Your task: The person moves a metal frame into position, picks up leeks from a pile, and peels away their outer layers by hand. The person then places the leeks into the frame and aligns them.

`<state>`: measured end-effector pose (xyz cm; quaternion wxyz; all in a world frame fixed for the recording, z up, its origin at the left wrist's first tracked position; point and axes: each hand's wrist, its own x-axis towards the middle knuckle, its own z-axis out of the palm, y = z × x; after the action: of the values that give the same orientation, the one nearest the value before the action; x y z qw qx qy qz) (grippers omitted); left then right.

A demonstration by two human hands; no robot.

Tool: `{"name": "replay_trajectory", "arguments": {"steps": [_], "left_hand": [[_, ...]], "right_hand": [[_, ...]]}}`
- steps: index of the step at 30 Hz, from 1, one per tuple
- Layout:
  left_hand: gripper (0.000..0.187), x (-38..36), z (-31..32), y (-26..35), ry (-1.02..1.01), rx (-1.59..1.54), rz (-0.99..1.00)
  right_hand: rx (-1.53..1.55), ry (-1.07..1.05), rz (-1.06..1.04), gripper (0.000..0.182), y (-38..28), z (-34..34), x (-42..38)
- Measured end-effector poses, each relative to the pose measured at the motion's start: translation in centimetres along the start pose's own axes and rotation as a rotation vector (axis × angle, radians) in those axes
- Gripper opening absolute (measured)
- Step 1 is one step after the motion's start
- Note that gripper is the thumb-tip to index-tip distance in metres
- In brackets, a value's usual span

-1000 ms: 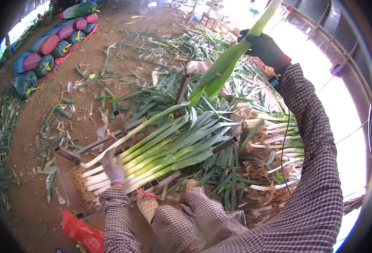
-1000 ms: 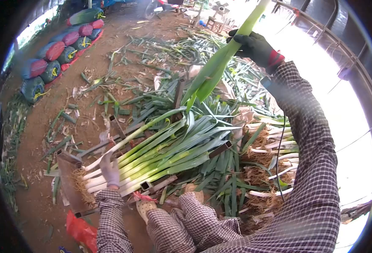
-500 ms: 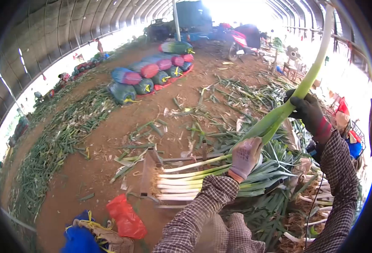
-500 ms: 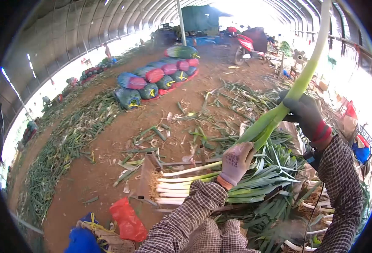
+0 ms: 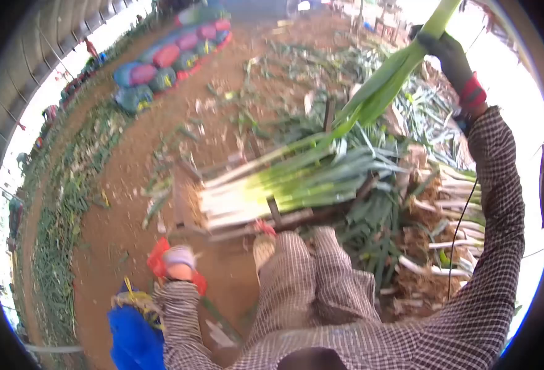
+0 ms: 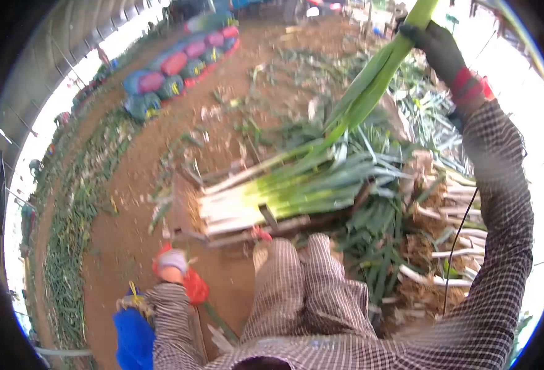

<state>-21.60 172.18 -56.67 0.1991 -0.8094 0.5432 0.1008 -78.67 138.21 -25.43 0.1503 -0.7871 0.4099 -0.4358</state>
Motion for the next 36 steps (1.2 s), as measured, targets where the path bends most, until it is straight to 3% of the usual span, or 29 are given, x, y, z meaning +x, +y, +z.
{"name": "replay_trajectory", "arguments": {"steps": [1,3,5,7,9,11,12,13,16,20,24,27,30,31,33,35,36], "left_hand": [[0.035,-1.0,1.6,-1.8,-0.122,0.04,-0.036],[0.04,-1.8,3.4,-3.5,-0.193,0.058,-0.066],[0.045,-0.5,4.7,-1.8,-0.03,0.003,0.022],[0.04,2.3,4.2,2.1,0.288,-0.152,0.216],[0.033,6.1,1.9,7.4,0.364,-0.344,0.288],[0.034,11.5,1.9,11.6,0.367,-0.486,0.338],[0.036,14.3,2.8,13.2,0.478,-0.459,0.429],[0.038,17.6,3.9,15.1,0.421,-0.575,0.28],[0.05,24.7,8.6,18.0,0.481,-0.508,0.168],[0.048,26.0,10.5,17.5,0.695,-0.547,0.192],[0.046,25.8,11.5,16.7,0.656,-0.671,0.249],[0.037,25.6,11.2,16.6,0.756,-0.634,0.217],[0.024,25.5,10.8,15.7,0.68,-0.999,0.155],[0.015,25.7,10.0,15.7,0.897,-1.002,0.169],[0.017,26.4,8.3,15.4,0.88,-0.967,0.268],[0.021,28.6,7.9,15.6,0.902,-0.669,0.356],[0.029,29.5,9.3,15.9,0.718,-0.648,0.358]], "right_hand": [[-0.071,0.003,-0.128,0.042,0.1,0.7,0.1],[-0.023,-0.009,-0.111,0.039,2.5,4.0,1.0],[-0.453,-0.155,-0.088,0.039,4.5,8.6,1.3],[-0.445,-0.068,-0.485,0.037,5.1,17.0,-1.1],[-0.41,-0.413,-0.385,0.031,5.1,23.5,-2.3],[-0.661,-0.521,-0.258,0.025,5.5,30.2,-4.5],[-0.651,-0.552,-0.282,0.025,7.8,33.1,-5.3],[-0.638,-0.581,-0.311,0.026,9.9,36.0,-5.9],[-0.599,-0.698,-0.33,0.026,13.4,43.4,-7.4],[-0.518,-0.835,-0.321,0.027,15.5,50.5,-9.7],[-0.502,-0.999,-0.306,0.034,17.0,55.8,-11.5],[-0.508,-1.095,-0.18,0.037,16.3,56.9,-12.4],[-0.5,-1.103,-0.24,0.039,16.5,57.3,-12.8],[-0.507,-1.095,-0.265,0.041,17.2,57.3,-12.9],[-0.52,-1.064,-0.262,0.043,17.6,57.7,-13.4],[-0.475,-1.124,-0.103,0.041,17.2,57.9,-13.2],[-0.477,-1.174,-0.067,0.044,16.9,57.6,-12.8]]}}
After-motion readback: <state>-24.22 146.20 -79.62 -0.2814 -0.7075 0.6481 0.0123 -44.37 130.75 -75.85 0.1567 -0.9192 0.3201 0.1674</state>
